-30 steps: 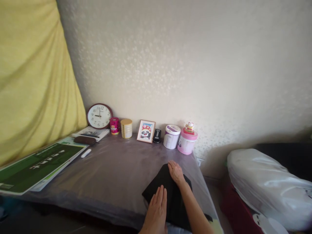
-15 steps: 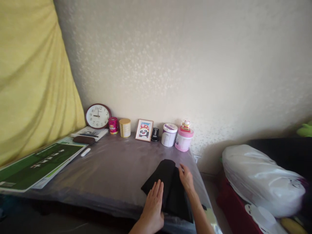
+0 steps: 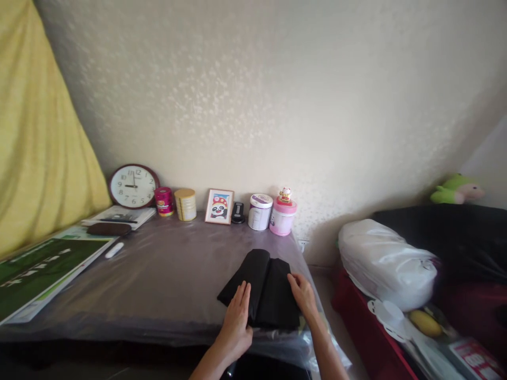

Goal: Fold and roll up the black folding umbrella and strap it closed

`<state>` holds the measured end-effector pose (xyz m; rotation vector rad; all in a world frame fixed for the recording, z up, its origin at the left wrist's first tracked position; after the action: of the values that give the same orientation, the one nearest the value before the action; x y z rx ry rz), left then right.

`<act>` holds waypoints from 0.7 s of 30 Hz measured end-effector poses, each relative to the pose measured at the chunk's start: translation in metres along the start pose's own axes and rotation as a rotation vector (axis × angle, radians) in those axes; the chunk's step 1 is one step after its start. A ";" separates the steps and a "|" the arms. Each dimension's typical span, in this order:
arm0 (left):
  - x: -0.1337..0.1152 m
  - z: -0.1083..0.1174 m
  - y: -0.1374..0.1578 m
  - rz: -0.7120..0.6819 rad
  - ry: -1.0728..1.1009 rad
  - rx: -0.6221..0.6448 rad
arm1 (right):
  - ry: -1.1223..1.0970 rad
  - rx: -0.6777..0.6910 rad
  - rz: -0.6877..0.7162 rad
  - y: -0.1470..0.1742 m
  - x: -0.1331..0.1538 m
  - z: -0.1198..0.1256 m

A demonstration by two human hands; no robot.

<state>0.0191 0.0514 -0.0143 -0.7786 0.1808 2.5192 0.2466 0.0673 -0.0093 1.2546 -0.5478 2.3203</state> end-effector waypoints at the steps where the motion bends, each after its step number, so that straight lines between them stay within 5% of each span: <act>1: 0.000 0.000 0.000 -0.002 -0.001 -0.005 | -0.022 0.010 -0.015 0.002 0.003 0.000; 9: 0.000 -0.003 0.002 0.001 -0.054 -0.031 | -0.414 0.304 -0.113 0.018 0.028 -0.017; 14: -0.002 -0.003 0.001 0.023 -0.097 -0.028 | -0.570 0.348 -0.052 0.012 0.063 -0.030; 21: 0.002 -0.010 -0.003 0.029 -0.099 -0.064 | -0.368 0.273 0.084 -0.003 0.083 -0.070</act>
<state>0.0239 0.0523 -0.0239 -0.6786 0.0792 2.5955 0.1602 0.1230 0.0255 1.8403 -0.4141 2.3003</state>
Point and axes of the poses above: each hand's wrist, its own y-axis away from the middle knuckle, its own z-axis out of the back of the hand, x = y × z, the point moved 4 cm from there along -y, towards the middle knuckle, and after that the axes turned 2 degrees about -z, right-handed, at the moved point
